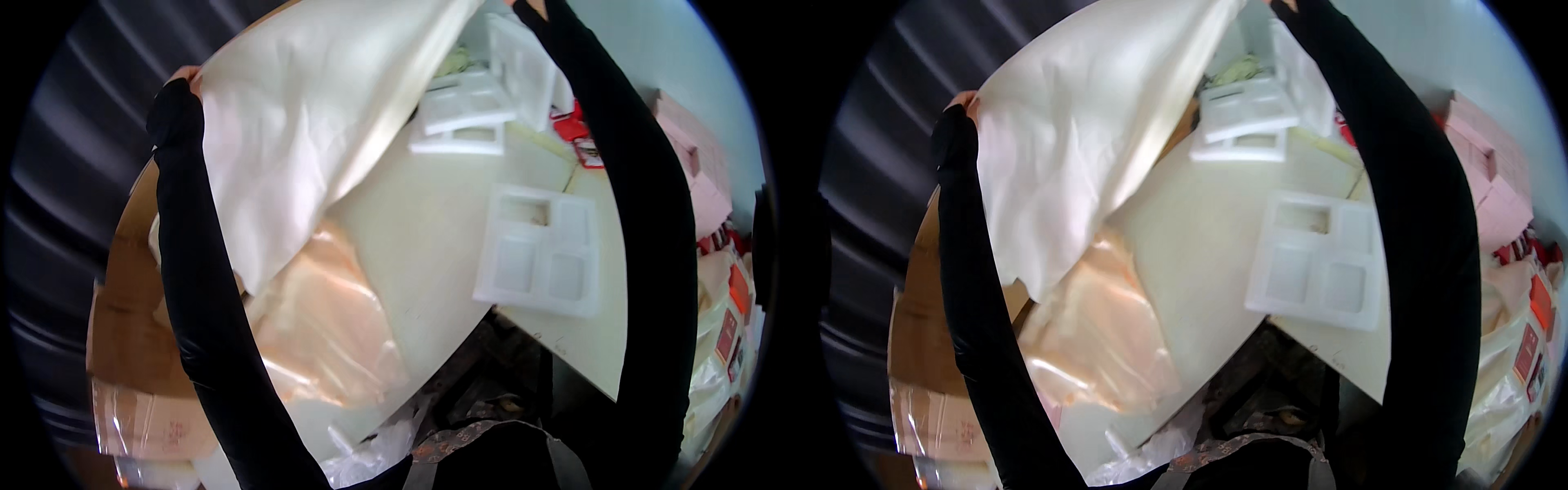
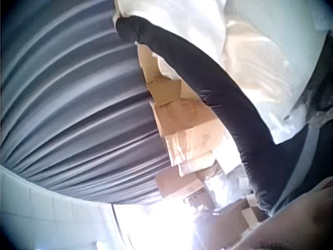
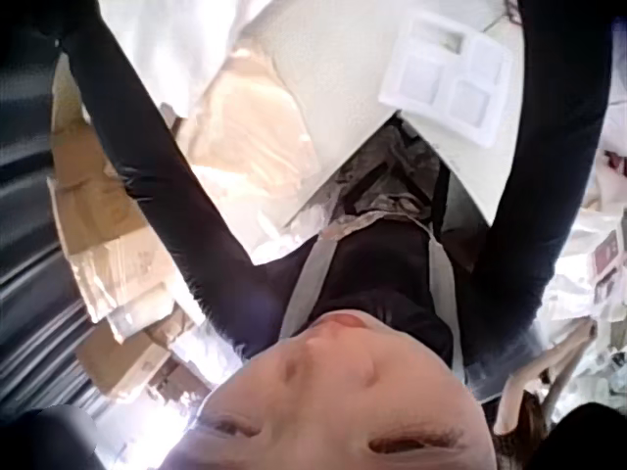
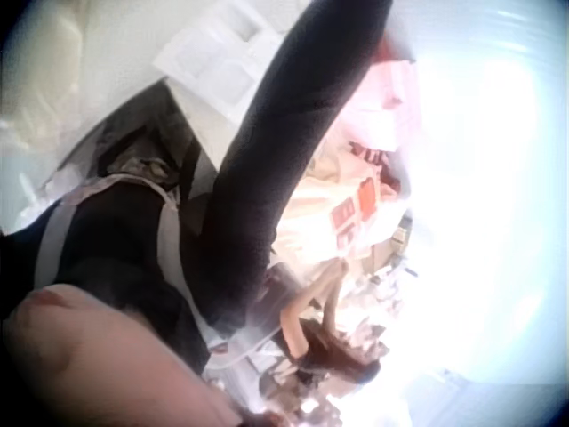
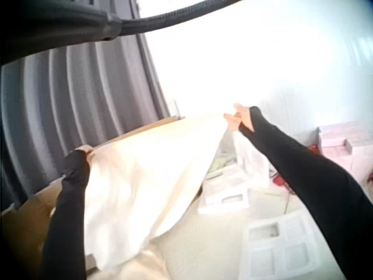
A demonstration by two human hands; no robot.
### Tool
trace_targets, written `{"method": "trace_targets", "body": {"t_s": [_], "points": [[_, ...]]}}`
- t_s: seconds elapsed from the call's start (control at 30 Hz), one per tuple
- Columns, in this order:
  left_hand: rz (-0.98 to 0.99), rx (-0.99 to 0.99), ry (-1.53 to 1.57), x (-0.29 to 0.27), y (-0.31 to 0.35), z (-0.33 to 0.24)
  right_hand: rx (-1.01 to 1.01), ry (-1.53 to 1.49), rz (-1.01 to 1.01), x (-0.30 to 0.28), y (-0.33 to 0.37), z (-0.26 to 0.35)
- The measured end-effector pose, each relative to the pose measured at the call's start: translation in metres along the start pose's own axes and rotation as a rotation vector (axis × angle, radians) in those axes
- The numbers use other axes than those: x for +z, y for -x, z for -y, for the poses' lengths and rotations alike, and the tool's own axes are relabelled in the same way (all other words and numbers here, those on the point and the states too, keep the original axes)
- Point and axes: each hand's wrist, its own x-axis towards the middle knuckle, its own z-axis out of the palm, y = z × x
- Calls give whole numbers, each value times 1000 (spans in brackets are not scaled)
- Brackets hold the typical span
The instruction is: The person repeatedly packs small orange and pink boxes along with a red packet into a white plastic shipping bag. They place the items inside, fold the bag, and then retrieve a white styrofoam insert to place on top of the packed bag before repeating the process with a new bag.
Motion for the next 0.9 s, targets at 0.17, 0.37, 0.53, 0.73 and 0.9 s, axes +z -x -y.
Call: {"method": "trace_targets", "body": {"t_s": [0.17, 0.37, 0.53, 0.73, 0.9], "points": [[-235, 103, 365, 45, -53, -70, -260, 264, 32, -75, 58, 129], [-54, 305, 422, 78, -7, -108, -382, 666, 40, -147, 186, 205], [28, 635, 442, 80, 131, -143, -328, 1168, -205, -196, 316, 194], [385, 513, 714, 71, 242, -189, -11, 890, -354, -242, 448, 146], [466, 477, 769, 58, 299, -205, 191, 847, -391, -258, 535, 127]]}}
